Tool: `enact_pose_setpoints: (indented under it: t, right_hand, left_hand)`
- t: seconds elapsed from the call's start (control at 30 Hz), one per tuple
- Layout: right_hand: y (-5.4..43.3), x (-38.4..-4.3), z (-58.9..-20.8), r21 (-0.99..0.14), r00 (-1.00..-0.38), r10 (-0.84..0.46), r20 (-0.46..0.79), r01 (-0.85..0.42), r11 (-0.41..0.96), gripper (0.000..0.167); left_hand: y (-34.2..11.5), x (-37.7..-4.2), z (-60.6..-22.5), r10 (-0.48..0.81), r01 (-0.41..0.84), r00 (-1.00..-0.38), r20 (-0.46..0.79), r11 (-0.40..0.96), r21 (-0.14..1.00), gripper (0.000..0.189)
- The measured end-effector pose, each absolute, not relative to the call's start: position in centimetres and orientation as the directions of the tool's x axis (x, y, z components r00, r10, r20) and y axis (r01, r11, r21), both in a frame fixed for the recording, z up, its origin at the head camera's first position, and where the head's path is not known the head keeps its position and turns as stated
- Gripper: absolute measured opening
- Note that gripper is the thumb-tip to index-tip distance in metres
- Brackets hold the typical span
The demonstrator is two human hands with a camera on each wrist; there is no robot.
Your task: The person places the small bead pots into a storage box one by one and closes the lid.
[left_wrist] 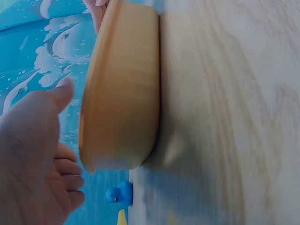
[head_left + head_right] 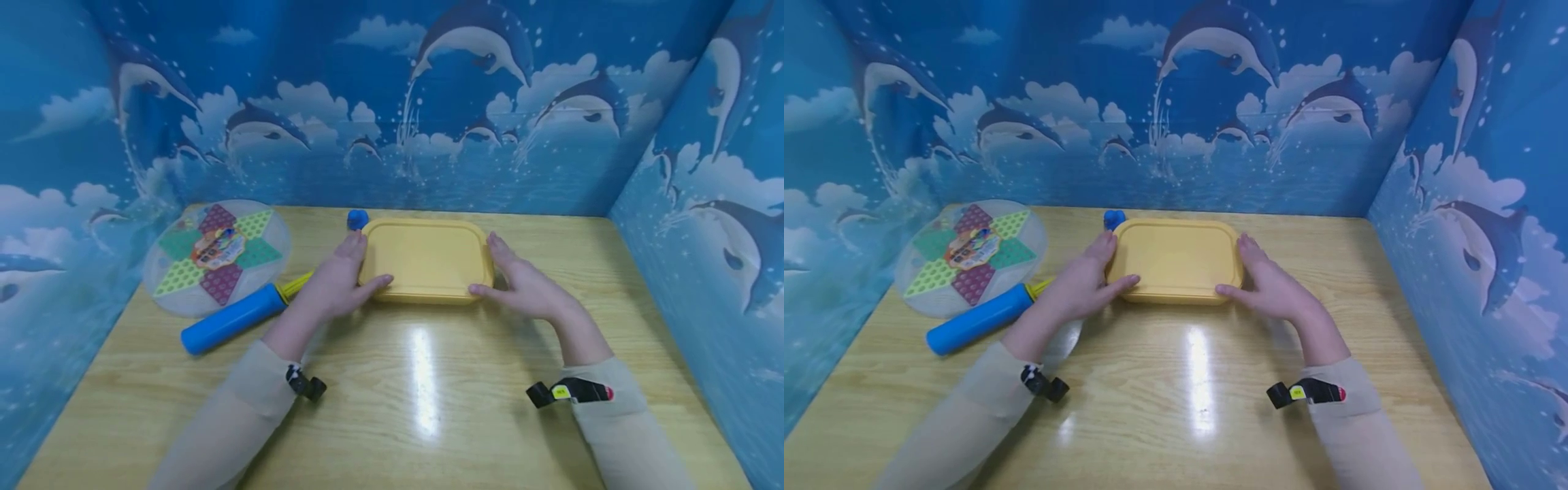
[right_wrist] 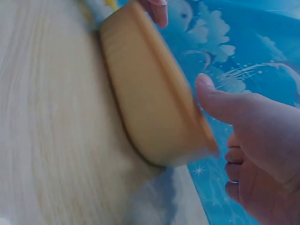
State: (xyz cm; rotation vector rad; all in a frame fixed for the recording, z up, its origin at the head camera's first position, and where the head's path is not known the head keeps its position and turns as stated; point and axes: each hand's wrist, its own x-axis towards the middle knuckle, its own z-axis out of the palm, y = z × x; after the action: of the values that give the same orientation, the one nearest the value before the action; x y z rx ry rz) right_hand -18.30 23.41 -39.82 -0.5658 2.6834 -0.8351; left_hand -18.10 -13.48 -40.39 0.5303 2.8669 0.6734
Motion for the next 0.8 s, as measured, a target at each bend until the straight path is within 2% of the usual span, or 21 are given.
enact_pose_setpoints:
  t: [0.17, 0.37, 0.8]
  right_hand:
    - [23.2, -18.1, -40.2, -0.474, -0.874, -0.446, -0.192, -0.315, 0.822, 0.108]
    - [22.7, -18.0, -39.9, -0.357, -0.867, -0.461, -0.19, -0.376, 0.855, 0.107]
    - [22.3, -18.3, -38.8, -0.333, -0.844, -0.483, -0.235, -0.397, 0.855, 0.108]
  left_hand:
    - [-13.1, -17.9, -40.9, 0.38, 0.311, -0.913, -0.147, 0.883, 0.351, 0.112]
    - [-13.2, -17.6, -41.0, 0.363, 0.295, -0.919, -0.152, 0.891, 0.345, 0.11]
    - [-13.3, -17.6, -40.4, 0.355, 0.282, -0.921, -0.164, 0.894, 0.349, 0.113]
